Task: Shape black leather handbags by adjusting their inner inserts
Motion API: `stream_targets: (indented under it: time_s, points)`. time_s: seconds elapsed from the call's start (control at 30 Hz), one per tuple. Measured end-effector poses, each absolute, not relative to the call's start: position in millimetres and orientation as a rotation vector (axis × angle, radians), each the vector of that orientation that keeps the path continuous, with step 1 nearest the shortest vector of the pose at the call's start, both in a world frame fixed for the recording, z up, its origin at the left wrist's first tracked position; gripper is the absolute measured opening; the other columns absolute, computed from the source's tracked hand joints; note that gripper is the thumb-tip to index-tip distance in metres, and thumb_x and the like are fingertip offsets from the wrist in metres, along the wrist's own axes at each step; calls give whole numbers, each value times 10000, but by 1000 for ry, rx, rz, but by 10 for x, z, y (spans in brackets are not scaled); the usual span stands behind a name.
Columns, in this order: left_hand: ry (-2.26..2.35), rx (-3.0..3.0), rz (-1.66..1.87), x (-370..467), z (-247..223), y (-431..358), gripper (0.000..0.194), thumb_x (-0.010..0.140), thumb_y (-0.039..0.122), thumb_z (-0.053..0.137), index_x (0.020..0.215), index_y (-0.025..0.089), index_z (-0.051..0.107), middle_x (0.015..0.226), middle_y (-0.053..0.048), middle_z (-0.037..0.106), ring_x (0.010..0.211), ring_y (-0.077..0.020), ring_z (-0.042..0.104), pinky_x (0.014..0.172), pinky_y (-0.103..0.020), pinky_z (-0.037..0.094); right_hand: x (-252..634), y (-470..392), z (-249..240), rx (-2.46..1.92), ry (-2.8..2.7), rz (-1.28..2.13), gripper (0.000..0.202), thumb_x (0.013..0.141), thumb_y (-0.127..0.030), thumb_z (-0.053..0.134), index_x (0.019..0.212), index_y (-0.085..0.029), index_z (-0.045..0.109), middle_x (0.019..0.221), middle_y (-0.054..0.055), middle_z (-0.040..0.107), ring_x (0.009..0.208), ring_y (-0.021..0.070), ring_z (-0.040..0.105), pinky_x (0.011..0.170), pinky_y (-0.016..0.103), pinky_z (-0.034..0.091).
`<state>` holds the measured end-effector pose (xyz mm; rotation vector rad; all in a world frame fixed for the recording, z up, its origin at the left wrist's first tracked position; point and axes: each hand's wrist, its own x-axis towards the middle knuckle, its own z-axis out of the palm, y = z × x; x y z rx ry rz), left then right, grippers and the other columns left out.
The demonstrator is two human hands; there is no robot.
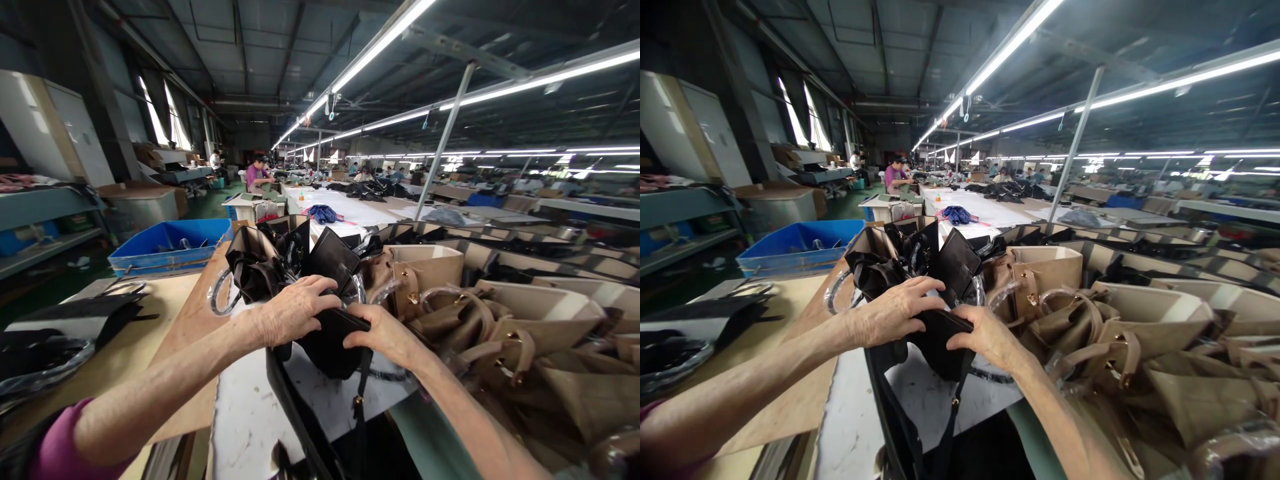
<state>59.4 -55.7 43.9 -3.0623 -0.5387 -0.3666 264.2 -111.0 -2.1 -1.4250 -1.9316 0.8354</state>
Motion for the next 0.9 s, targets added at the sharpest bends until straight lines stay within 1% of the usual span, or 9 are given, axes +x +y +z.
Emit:
stream_targets:
  time_s: [0.1,0.2,0.37,0.47,0.53,0.6,0.73,0.83,0.9]
  points:
    - [-496,-3103,-432,677,442,-563,331,734,90,537,1043,208,522,1264,-56,401,1174,-223,372,994,-362,340,2682,-1042,1,-1386,-1956,888,315,603,-247,679,909,-186,641,766,-34,605,740,164,525,683,245,387]
    - [-513,-3121,-448,691,418,-554,334,738,56,490,1043,192,496,1287,-58,380,1157,-205,399,979,-334,364,2714,-971,-33,-1383,-1938,940,336,607,-248,677,936,-189,641,755,-36,603,718,157,523,668,243,394]
    - [-664,-3048,-264,604,367,-449,160,758,96,495,893,173,532,1162,-49,490,1063,-228,484,914,-356,406,2701,-915,-117,-1390,-1894,943,327,595,-324,708,870,-164,632,659,-52,524,629,115,450,557,201,352]
    - [-781,-3072,-319,495,387,-424,98,770,117,487,849,164,519,1124,-45,508,968,-194,534,841,-309,441,2674,-949,-135,-1373,-1884,933,321,597,-348,710,843,-160,624,660,-54,511,630,109,434,568,198,350]
    - [-835,-3135,-443,416,412,-444,155,760,129,505,909,171,503,1190,-41,468,956,-169,539,822,-274,448,2664,-979,-141,-1346,-1877,958,324,600,-351,707,851,-164,621,686,-53,525,652,114,447,595,201,363]
    - [-812,-3190,-512,356,426,-474,290,744,135,530,1025,192,486,1276,-36,405,1036,-168,508,876,-266,426,2662,-992,-146,-1338,-1873,974,325,604,-352,704,858,-166,621,699,-51,532,665,118,456,608,202,369]
    - [-650,-3166,-346,343,389,-494,500,734,108,544,1191,295,463,1374,-15,318,1189,-232,396,990,-355,335,2665,-948,-146,-1351,-1889,1010,345,603,-347,705,884,-164,625,689,-49,533,655,119,459,622,210,376]
    - [-588,-3104,-275,397,341,-473,509,729,95,548,1178,329,489,1393,-8,303,1168,-251,416,979,-400,330,2669,-911,-134,-1351,-1895,1022,346,603,-345,703,890,-167,627,671,-54,519,631,110,439,617,211,367]
    - [-595,-3083,-279,432,321,-453,392,739,109,542,1090,284,558,1372,-12,340,1143,-242,440,974,-391,334,2663,-912,-129,-1359,-1897,1004,329,604,-345,702,871,-169,626,655,-59,498,613,101,417,594,204,348]
